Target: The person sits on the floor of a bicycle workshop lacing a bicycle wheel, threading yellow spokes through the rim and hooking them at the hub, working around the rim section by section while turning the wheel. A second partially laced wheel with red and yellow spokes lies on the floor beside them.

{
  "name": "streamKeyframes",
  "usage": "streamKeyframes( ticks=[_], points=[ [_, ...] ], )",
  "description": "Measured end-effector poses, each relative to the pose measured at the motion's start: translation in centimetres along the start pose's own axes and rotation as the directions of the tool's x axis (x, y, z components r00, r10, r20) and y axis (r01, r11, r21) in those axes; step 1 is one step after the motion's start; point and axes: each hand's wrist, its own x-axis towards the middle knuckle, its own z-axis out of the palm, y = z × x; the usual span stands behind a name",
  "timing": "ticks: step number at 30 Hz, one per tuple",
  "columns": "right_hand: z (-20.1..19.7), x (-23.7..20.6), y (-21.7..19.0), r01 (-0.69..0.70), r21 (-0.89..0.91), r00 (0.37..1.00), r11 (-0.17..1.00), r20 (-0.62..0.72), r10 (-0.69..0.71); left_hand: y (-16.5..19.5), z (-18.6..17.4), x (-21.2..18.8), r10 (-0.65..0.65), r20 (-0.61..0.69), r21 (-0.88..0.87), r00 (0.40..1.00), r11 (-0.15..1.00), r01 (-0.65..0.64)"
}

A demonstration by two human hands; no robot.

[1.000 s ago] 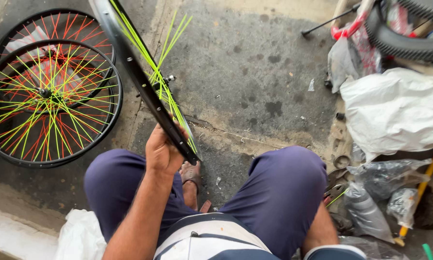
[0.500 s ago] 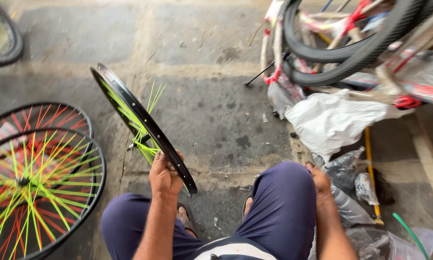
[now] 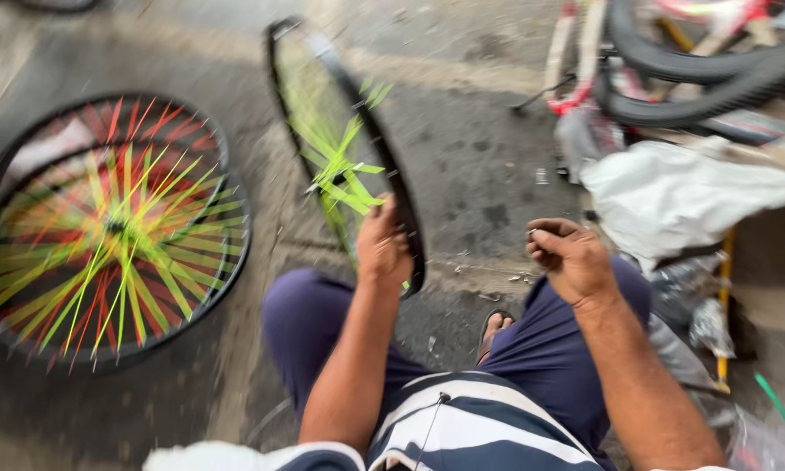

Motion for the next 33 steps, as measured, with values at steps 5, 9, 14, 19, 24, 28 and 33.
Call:
streamKeyframes(
  ticks=[5,9,14,19,24,28,33],
  points=[
    [7.7,0.1,1.7,0.042,-0.169,0.968,0.985,0.249,0.002,0.2,0.9,-0.6,-0.041,0.156,-0.151,0.987,0.986,0.065],
    [12.5,1.0,0.8,0.410,-0.487,0.898,0.771,0.363,-0.248,0.0,1.0,-0.8,-0.003,0.222,-0.184,0.975,0.982,0.045],
    [16.2,1.2,0.0,0.655,-0.660,0.749,0.367,0.505,-0.429,-0.3,0.8,-0.6,-0.018,0.202,-0.201,0.979,0.978,0.060],
    [17.4,1.4,-0.7,0.661,-0.692,0.737,0.291,0.526,-0.424,-0.4,0.5,-0.4,0.014,0.247,-0.225,0.969,0.973,0.043],
    [17.9,1.4,-0.9,0.670,-0.693,0.728,0.265,0.547,-0.413,-0.4,0.5,-0.4,-0.011,0.209,-0.218,0.978,0.974,0.058],
    [18.1,1.5,-0.7,0.695,-0.700,0.685,0.166,0.573,-0.450,-0.2,0.8,-0.4,-0.008,0.224,-0.230,0.975,0.971,0.061],
    [17.9,3.4,-0.2,0.471,-0.743,0.876,0.476,0.330,-0.352,0.3,0.7,-0.8,0.002,0.234,-0.254,0.972,0.965,0.059]
  ],
)
